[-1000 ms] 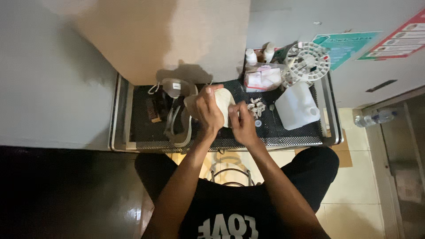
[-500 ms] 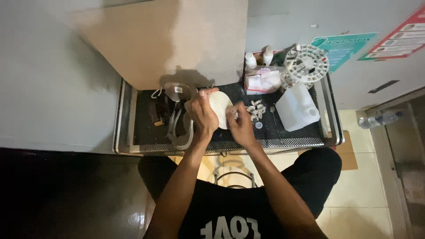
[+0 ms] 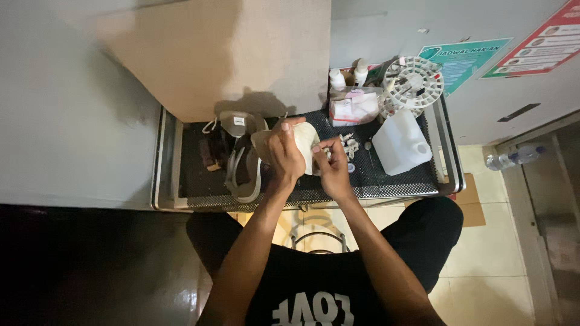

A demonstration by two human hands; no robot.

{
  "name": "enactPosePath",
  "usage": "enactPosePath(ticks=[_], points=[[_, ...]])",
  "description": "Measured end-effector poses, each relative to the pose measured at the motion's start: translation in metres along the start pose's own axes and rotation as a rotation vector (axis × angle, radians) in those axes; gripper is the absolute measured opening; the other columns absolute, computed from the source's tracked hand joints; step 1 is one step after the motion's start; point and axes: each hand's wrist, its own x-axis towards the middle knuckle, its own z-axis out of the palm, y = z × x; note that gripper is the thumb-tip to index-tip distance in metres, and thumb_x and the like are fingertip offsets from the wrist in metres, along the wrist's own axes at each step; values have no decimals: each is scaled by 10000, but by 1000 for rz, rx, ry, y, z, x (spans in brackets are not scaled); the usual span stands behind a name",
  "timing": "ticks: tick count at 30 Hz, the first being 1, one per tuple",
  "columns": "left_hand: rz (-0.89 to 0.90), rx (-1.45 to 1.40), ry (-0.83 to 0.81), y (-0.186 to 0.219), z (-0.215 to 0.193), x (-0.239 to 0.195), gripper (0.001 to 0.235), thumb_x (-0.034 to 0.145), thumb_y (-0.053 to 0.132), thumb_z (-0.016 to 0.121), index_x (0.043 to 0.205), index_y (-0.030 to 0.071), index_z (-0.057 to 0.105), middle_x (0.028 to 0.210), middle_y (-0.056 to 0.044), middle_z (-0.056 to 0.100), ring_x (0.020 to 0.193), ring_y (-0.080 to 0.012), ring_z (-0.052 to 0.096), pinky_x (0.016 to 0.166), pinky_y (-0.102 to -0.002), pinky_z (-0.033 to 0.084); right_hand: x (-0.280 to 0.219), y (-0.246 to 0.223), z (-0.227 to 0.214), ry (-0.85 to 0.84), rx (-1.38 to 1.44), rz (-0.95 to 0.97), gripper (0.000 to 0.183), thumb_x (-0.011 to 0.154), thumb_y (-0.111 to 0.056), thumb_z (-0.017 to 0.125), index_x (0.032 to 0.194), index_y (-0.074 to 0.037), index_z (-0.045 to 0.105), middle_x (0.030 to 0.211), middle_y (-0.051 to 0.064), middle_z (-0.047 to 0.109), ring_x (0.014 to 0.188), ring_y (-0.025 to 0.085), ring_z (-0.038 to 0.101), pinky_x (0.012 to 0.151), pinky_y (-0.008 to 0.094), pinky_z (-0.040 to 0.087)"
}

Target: The person scrubs the sole of a white sneaker with a small brush, focusing on the textured bottom surface. They hold the shoe in their left hand and scrub with their right hand, occasionally rotating the shoe to reach different areas of the sole.

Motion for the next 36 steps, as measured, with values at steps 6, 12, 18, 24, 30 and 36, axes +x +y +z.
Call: enactPosePath(ticks=[6,12,18,24,30,36], points=[[-50,-35,35,-9,-2,2,590,1069,415,282,999,60,748,920,-209,717,876,-338,704,865,-427,489,-2,38,-14,-76,-291,-6,298,1108,-381,423,1089,-96,509,660,46,491,541,110,421,535,327,397],[-65,22,27,1,-8,10,559,1070,316,284,973,5,738,918,-252,718,898,-433,693,851,-455,501,11,56,-13,3,-218,-113,185,1106,-183,406,993,-47,460,681,87,514,565,168,490,562,333,410],[-4,-9,-29,-5,-5,5,699,1035,489,184,1016,29,710,913,-274,696,880,-466,682,808,-485,512,22,-18,12,-65,-82,-232,131,1062,-124,495,980,-32,537,612,42,559,472,111,570,445,250,455],[49,-43,-6,-9,-4,5,812,980,646,143,1049,61,703,936,-203,700,886,-393,692,804,-437,518,15,44,-9,85,-201,-88,124,1046,-68,495,927,-36,503,677,64,545,610,132,505,547,291,424],[94,-1,-153,2,-3,10,809,1018,566,57,1110,42,667,928,-239,656,872,-463,659,822,-480,510,34,-40,20,-1,-88,-320,56,1015,-47,481,1024,-8,520,827,138,515,779,188,478,691,351,451],[13,-3,-291,2,-13,35,642,1051,428,140,1069,77,677,859,-280,641,838,-542,621,778,-547,485,33,-26,8,-148,-631,-717,51,974,-48,593,935,-24,569,821,148,555,737,376,529,743,474,401]])
